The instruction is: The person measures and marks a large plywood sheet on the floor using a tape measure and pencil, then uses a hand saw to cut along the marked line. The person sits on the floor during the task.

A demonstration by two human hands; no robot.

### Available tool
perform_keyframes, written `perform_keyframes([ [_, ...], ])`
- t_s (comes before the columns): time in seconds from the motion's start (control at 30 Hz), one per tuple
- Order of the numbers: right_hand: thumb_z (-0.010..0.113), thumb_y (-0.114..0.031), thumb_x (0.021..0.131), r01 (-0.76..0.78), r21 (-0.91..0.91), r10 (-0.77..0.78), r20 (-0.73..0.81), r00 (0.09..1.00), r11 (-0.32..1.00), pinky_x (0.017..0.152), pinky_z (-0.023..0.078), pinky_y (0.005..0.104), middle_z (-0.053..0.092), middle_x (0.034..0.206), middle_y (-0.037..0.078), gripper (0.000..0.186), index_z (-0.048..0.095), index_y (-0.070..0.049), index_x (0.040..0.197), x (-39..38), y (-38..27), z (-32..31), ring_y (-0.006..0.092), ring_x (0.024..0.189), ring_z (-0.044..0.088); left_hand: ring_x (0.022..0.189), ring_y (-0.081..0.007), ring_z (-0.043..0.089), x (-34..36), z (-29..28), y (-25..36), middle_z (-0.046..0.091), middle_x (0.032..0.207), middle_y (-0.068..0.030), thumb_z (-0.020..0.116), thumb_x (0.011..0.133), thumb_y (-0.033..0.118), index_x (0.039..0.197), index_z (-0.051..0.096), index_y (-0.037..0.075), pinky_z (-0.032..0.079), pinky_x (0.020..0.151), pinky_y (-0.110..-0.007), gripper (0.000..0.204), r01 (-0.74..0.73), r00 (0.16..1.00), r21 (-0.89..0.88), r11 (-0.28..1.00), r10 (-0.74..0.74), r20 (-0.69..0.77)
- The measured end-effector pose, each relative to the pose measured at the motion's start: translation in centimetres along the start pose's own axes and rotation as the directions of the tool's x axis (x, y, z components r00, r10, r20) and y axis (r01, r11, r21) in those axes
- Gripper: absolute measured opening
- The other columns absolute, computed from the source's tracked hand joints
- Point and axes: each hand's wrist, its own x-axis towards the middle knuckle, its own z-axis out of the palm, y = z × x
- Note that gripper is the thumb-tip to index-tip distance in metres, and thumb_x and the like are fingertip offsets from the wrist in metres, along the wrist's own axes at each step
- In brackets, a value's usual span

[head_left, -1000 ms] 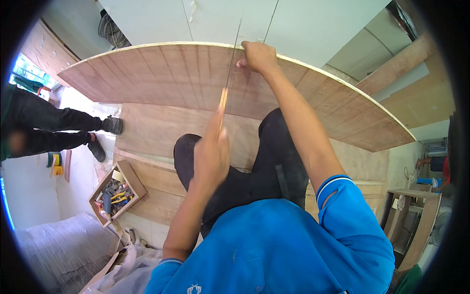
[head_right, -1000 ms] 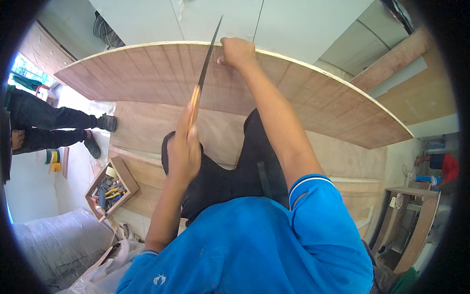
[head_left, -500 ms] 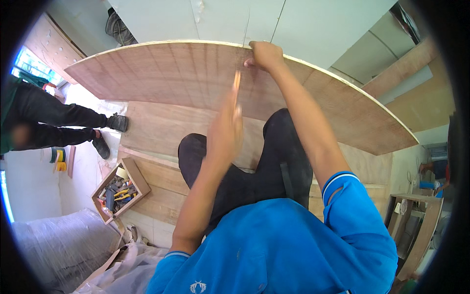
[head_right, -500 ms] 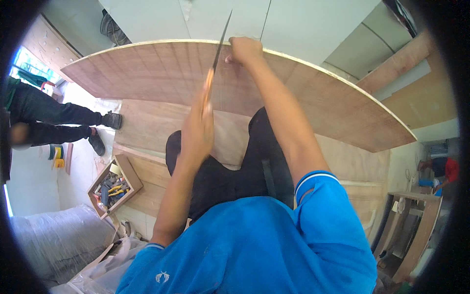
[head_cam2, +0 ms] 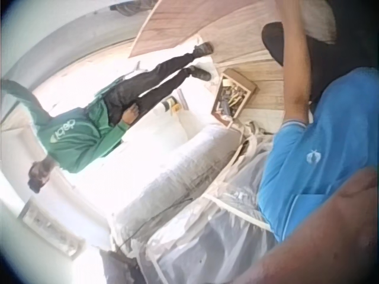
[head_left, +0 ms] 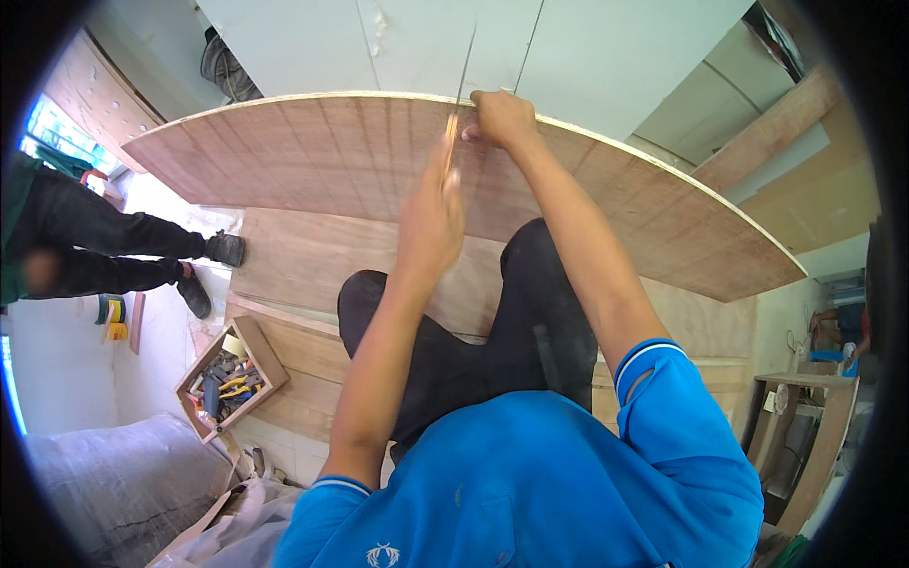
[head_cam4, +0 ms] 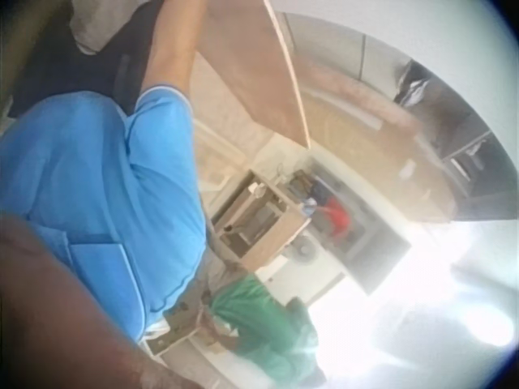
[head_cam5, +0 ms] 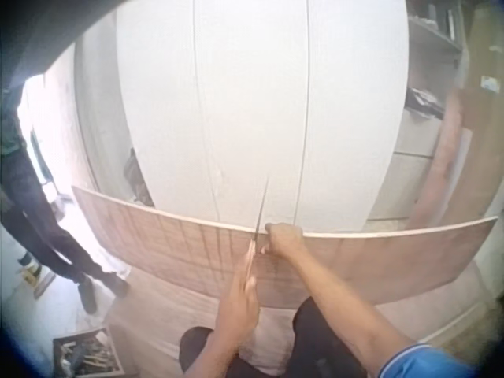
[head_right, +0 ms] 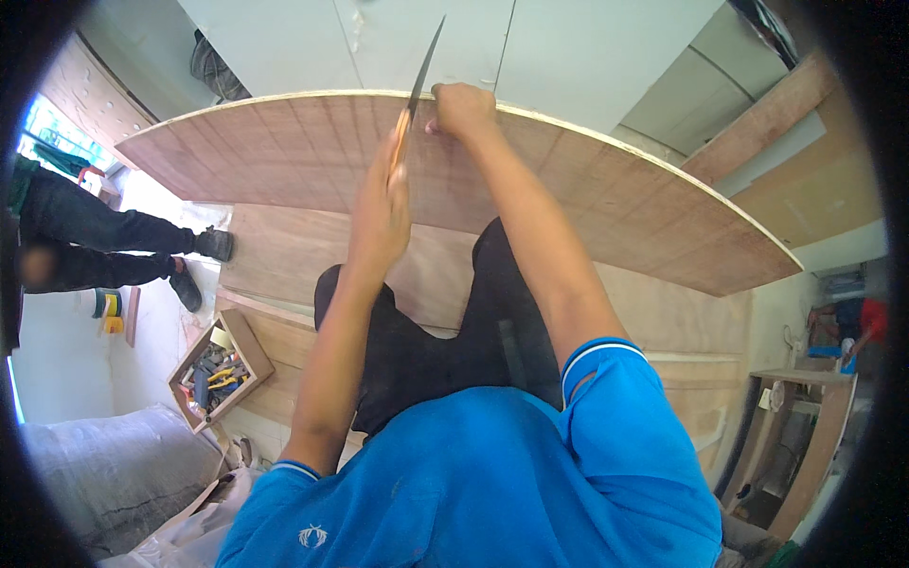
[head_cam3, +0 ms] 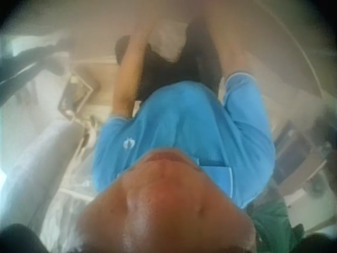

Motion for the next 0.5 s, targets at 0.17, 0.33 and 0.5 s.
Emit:
perform_keyframes([
  [0.17, 0.089, -0.047, 0.074, 0.013, -0.014, -0.014, -0.022, 1.000, 1.000, 0.081, 0.056, 0.0485, 0.076, 0.101, 0.011, 0.053, 0.069, -0.010, 0.105, -0.2, -0.1, 0.3, 0.0321, 0.104, 0.072, 0.126, -0.0441, 0.063, -15.2, -5.7, 4.5, 0.059, 0.139, -0.0324, 0.049, 0.104, 0.003, 0.152, 0.043, -0.006, 0.052, 0.101, -0.044, 0.050, 0.346, 0.929, -0.046, 0.937, -0.335, 0.154],
  [0.33, 0.089, -0.049, 0.073, -0.009, -0.010, 0.009, -0.010, 1.000, 1.000, 0.082, 0.057, 0.0488, 0.076, 0.103, 0.011, 0.055, 0.069, -0.011, 0.108, 0.2, -0.1, 0.1, 0.0323, 0.107, 0.071, 0.126, -0.0463, 0.062, -10.4, -3.5, 3.0, 0.058, 0.142, -0.0302, 0.048, 0.106, 0.008, 0.155, 0.041, -0.001, 0.052, 0.100, -0.046, 0.051, 0.162, 0.985, -0.023, 0.986, -0.161, 0.054],
  [0.5, 0.090, -0.047, 0.073, -0.014, -0.010, 0.015, 0.025, 1.000, 1.000, 0.083, 0.057, 0.0490, 0.076, 0.105, 0.011, 0.055, 0.070, -0.011, 0.110, 0.2, 0.0, -0.2, 0.0322, 0.108, 0.071, 0.119, -0.0486, 0.063, 2.4, 1.5, 0.3, 0.061, 0.139, -0.0265, 0.046, 0.108, 0.014, 0.156, 0.041, 0.005, 0.051, 0.098, -0.049, 0.049, 0.116, 0.993, -0.024, 0.993, -0.116, 0.003],
])
